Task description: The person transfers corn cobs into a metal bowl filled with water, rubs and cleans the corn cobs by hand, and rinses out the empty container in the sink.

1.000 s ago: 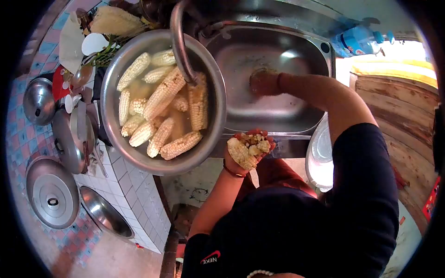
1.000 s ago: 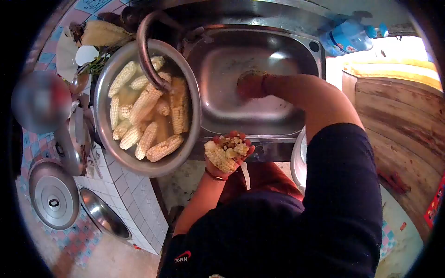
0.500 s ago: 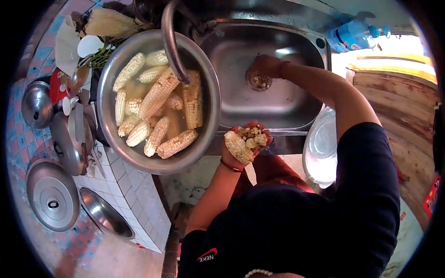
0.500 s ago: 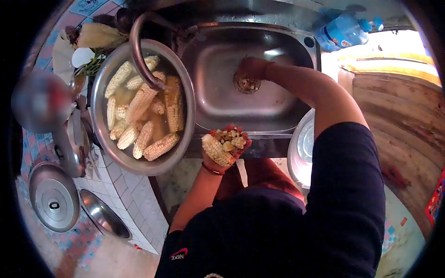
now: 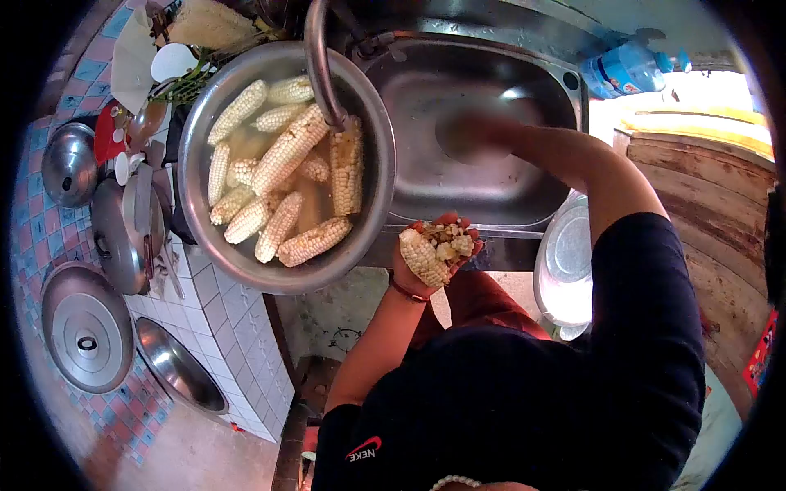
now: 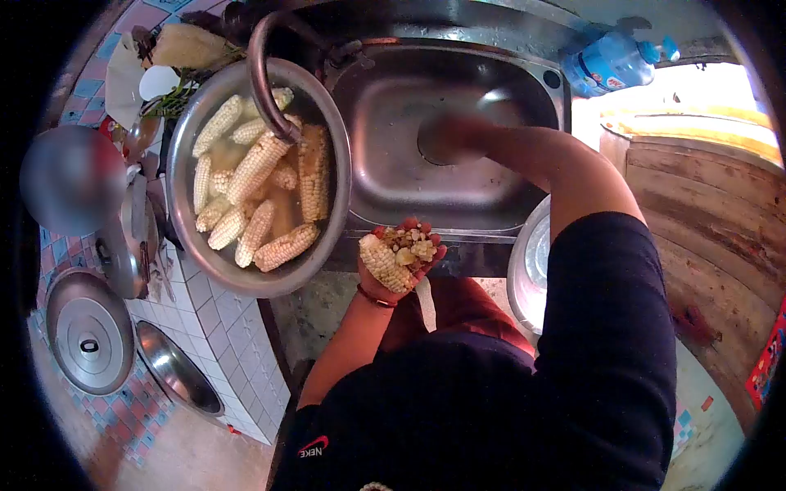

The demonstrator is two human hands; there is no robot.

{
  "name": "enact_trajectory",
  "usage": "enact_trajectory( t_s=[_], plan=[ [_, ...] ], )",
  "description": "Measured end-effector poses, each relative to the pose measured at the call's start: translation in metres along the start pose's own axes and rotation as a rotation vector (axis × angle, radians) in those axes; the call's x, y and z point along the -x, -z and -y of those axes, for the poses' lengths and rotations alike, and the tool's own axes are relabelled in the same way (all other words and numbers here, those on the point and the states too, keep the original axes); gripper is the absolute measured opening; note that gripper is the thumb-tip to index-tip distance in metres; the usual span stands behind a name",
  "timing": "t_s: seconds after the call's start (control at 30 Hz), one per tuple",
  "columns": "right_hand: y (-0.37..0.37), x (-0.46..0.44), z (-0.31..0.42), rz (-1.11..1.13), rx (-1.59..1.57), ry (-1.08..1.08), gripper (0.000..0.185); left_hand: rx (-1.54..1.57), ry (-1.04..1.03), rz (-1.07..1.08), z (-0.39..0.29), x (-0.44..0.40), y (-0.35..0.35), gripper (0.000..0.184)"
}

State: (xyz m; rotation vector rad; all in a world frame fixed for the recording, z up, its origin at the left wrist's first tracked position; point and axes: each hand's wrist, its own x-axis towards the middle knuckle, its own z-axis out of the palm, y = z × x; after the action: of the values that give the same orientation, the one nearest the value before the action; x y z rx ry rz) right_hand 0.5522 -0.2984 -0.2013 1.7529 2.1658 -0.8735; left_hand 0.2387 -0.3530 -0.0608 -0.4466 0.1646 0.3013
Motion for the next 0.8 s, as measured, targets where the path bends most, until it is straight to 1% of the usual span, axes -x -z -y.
enact_trajectory(
  t_s=[0.13, 0.23, 0.3, 0.33, 0.37, 0.43, 0.5, 0.53, 0.57, 0.63, 0.67, 0.77, 0.8],
  plan=[
    [-0.029, -0.015, 0.003, 0.008, 0.083, 0.151, 0.022, -0.036, -0.031, -0.036, 0.001, 0.004, 0.004, 0.051],
    [-0.050, -0.030, -0.013, 0.065, 0.002, 0.235, 0.017, -0.027, -0.041, -0.059, 0.003, 0.008, 0.005, 0.051],
    [-0.075, -0.043, -0.032, 0.124, -0.215, 0.277, 0.016, -0.029, -0.046, -0.060, 0.003, 0.006, 0.005, 0.051],
    [-0.088, -0.047, -0.044, 0.155, -0.415, 0.259, 0.015, -0.030, -0.049, -0.061, 0.003, 0.006, 0.006, 0.051],
    [-0.100, -0.052, -0.056, 0.186, -0.615, 0.239, 0.019, -0.032, -0.052, -0.062, 0.004, 0.006, 0.006, 0.051],
    [-0.106, -0.054, -0.064, 0.248, -1.017, 0.191, 0.035, -0.027, -0.076, -0.057, 0.007, 0.007, 0.005, 0.051],
    [-0.106, -0.057, -0.070, 0.232, -0.609, 0.308, 0.034, -0.002, -0.084, -0.044, 0.009, 0.007, 0.005, 0.051],
    [-0.094, -0.054, -0.063, 0.221, -0.403, 0.361, 0.034, 0.021, -0.082, -0.034, 0.010, 0.007, 0.004, 0.052],
    [-0.081, -0.046, -0.062, 0.231, -0.364, 0.139, 0.035, 0.043, -0.079, -0.025, 0.011, 0.007, 0.003, 0.052],
    [-0.020, -0.011, -0.037, 0.241, -0.282, -0.304, 0.042, -0.016, -0.092, -0.048, 0.012, 0.008, 0.004, 0.050],
    [-0.024, -0.016, -0.047, 0.175, -0.554, -0.225, 0.041, -0.046, -0.100, -0.060, 0.014, 0.009, 0.004, 0.050],
    [0.062, 0.030, -0.003, 0.040, -0.295, -0.179, 0.038, -0.006, -0.112, -0.050, 0.021, 0.012, -0.004, 0.049],
    [0.084, 0.045, 0.005, 0.007, -0.282, -0.180, 0.038, -0.009, -0.110, -0.038, 0.021, 0.015, -0.004, 0.049]
  ],
)
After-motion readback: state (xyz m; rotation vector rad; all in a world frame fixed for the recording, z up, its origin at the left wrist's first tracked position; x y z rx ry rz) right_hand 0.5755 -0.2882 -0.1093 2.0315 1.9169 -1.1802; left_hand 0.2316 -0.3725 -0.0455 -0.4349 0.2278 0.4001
